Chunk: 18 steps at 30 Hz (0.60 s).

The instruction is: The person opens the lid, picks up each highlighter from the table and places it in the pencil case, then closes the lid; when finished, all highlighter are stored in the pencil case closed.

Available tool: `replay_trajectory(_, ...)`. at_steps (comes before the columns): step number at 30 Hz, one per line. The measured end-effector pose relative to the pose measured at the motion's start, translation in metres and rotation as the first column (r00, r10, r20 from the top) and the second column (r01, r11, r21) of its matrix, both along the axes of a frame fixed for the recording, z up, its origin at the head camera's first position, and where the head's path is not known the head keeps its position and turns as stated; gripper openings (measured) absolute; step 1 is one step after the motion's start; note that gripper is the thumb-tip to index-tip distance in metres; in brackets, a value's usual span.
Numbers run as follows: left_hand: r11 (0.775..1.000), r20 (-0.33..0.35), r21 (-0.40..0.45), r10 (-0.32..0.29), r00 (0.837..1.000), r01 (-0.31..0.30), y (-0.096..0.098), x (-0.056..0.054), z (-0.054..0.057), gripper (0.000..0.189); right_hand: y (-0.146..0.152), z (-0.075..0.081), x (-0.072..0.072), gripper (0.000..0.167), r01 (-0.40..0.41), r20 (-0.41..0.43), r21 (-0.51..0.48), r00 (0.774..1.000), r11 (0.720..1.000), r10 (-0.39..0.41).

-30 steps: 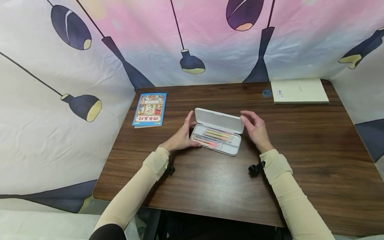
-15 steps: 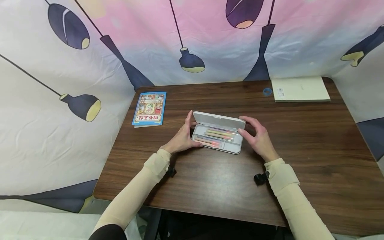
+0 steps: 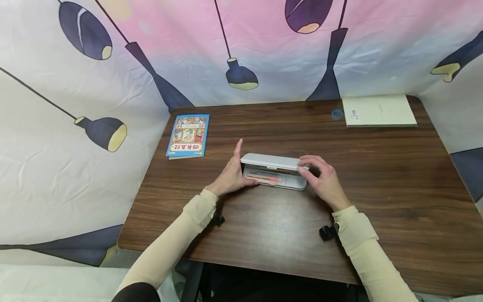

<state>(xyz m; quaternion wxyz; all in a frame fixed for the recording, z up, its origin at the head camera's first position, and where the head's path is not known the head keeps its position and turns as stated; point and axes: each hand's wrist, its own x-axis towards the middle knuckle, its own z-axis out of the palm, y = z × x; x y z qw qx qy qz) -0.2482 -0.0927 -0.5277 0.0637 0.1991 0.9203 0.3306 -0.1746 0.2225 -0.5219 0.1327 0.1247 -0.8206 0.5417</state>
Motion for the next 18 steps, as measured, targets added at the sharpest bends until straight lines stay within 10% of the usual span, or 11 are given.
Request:
replay_trajectory(8,0.998,0.078,0.017,-0.059,0.995,0.058,-0.001,0.003,0.010,0.143,-0.001,-0.004,-0.007,0.016,0.065,0.073,0.026,0.995,0.998,-0.067)
replay_trajectory(18,0.979,0.101,0.086,-0.196,0.975,0.188,-0.021,-0.003,0.019,0.065,0.010,-0.011,-0.004,0.036,-0.107,0.184,0.209,0.981,0.972,0.068)
